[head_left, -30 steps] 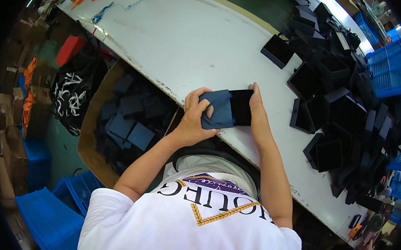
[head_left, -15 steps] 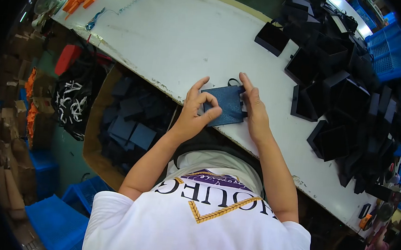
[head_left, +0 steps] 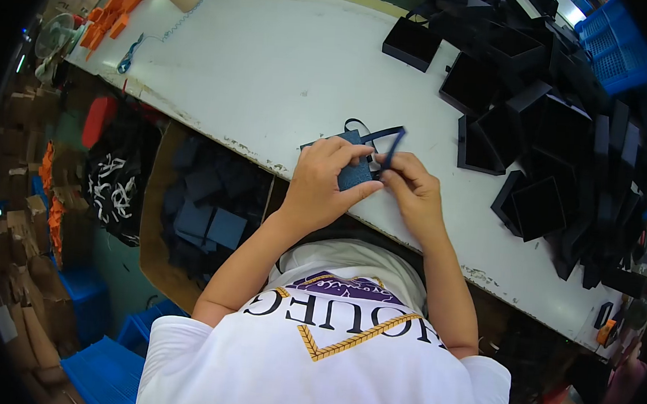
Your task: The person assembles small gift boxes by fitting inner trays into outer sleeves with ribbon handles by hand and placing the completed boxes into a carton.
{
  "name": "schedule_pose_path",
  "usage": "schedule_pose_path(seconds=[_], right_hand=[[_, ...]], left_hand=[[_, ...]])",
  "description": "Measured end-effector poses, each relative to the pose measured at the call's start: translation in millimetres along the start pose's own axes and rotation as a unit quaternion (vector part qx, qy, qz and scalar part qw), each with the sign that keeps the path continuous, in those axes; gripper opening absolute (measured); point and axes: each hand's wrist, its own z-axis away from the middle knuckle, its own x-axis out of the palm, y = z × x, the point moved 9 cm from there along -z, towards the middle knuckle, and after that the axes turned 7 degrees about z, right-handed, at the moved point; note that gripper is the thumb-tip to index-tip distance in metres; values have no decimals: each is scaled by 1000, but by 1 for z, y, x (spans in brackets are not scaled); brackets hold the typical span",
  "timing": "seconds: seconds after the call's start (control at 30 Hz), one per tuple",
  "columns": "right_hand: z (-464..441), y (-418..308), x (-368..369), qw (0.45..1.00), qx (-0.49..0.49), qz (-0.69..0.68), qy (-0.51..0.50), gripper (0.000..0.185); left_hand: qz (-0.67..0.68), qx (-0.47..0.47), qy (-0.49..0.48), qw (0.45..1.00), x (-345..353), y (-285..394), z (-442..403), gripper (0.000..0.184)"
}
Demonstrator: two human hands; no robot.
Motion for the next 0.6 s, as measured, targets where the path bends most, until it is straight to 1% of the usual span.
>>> schedule_pose_path(seconds=[0.1,0.13,0.23,0.27,0.33,0.43,0.53,0.57,0.6], right_hand=[[-3,-16,14,1000,-24,16,-6,20],[-6,-15,17,999,-23,32,-2,20],[-10,-3,19,998,4,-57,-7,21],[-10,3,19,997,32,-64,-19,22],[-8,13,15,992,87,-78,-47,23],[-6,6,18,994,56,-22,-89,25],[-8,1,21,993,61,-28,-96,27],[-9,-3,21,993,58,-12,-104,27],[-10,-8,21,992,56,3,-113,27]], left_hand=[[129,-113,-1,985,8,-21,-5,35],[183,-138,43,972,7,-31,-2,25],[311,-260,92,909,4,-65,10,15],[312,-246,92,913,-1,-63,8,11],[278,-251,75,924,-7,-60,4,12],[266,-251,69,928,-7,-67,1,14],[295,-260,80,916,-4,-70,0,15],[308,-266,87,909,-4,-72,0,15],[297,-256,101,914,-5,-71,-1,16]])
